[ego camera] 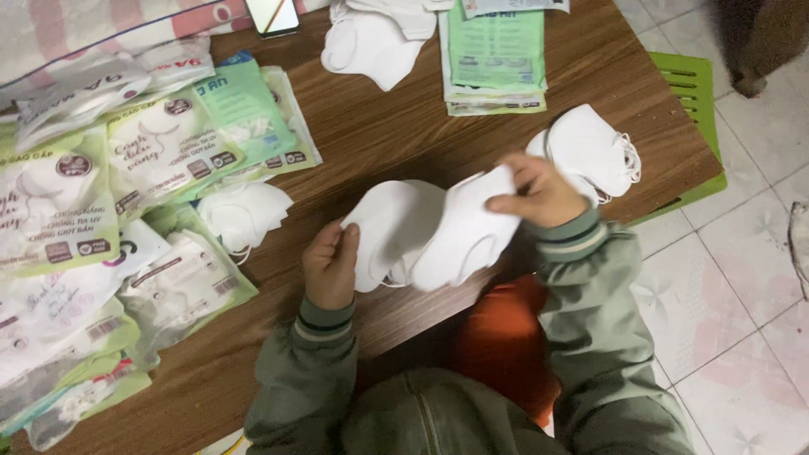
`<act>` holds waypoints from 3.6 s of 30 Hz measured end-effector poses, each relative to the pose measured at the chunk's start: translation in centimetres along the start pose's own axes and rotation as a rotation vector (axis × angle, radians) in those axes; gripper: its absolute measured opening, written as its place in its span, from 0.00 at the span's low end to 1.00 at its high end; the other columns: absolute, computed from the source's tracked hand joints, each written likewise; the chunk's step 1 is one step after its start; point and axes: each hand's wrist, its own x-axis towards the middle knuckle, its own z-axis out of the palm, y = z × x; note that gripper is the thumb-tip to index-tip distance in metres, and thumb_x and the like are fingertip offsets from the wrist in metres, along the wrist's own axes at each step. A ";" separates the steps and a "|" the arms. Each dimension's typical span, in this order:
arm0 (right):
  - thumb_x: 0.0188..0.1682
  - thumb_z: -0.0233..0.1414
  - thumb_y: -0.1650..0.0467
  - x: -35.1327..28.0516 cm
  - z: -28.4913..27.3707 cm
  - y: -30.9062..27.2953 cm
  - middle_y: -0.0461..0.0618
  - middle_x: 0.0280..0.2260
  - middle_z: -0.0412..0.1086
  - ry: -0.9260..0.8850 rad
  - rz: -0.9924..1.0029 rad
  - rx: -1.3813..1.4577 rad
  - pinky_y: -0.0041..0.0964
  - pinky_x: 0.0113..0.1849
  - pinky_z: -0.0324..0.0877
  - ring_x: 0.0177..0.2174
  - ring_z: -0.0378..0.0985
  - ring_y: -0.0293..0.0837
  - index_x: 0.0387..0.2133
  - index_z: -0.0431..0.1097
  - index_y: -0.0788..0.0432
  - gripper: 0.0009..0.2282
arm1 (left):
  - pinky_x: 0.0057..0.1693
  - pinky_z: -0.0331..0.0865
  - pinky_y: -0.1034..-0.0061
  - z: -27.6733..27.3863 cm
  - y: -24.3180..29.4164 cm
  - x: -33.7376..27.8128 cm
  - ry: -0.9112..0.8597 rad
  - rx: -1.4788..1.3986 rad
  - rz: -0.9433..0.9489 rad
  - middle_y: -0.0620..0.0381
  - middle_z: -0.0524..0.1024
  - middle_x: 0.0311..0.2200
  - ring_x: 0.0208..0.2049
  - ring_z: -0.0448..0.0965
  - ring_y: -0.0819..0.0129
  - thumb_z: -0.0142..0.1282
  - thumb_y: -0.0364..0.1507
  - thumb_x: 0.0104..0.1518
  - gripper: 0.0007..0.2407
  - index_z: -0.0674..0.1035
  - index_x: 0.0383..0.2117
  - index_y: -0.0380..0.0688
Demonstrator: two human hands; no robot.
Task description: Sorting and stacking individual white face masks on a table in a packaging environment
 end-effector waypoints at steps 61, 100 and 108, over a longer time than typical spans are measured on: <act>0.52 0.56 0.75 1.6 8.5 5.7 0.41 0.22 0.68 -0.125 0.063 0.003 0.22 0.25 0.66 0.21 0.68 0.31 0.39 0.70 0.62 0.05 | 0.47 0.78 0.67 0.5 0.7 -2.7 -0.029 -0.075 -0.164 0.50 0.81 0.33 0.37 0.78 0.69 0.50 0.30 0.68 0.12 0.81 0.47 0.33; 0.40 0.66 0.58 2.4 -1.5 8.4 0.63 0.55 0.70 -0.150 0.037 -0.724 0.85 0.52 0.53 0.59 0.58 0.78 0.52 0.74 0.46 0.24 | 0.59 0.75 0.54 -0.6 -3.1 3.9 0.005 -0.052 -0.316 0.45 0.75 0.48 0.51 0.77 0.56 0.60 0.26 0.63 0.12 0.79 0.51 0.34; 0.24 0.72 0.49 3.1 -4.5 11.2 0.59 0.51 0.72 0.251 0.408 -0.993 0.57 0.56 0.68 0.52 0.73 0.65 0.56 0.71 0.51 0.43 | 0.59 0.73 0.60 0.2 -5.4 5.1 -0.128 -0.046 -0.183 0.45 0.75 0.48 0.52 0.75 0.61 0.61 0.24 0.61 0.13 0.79 0.50 0.32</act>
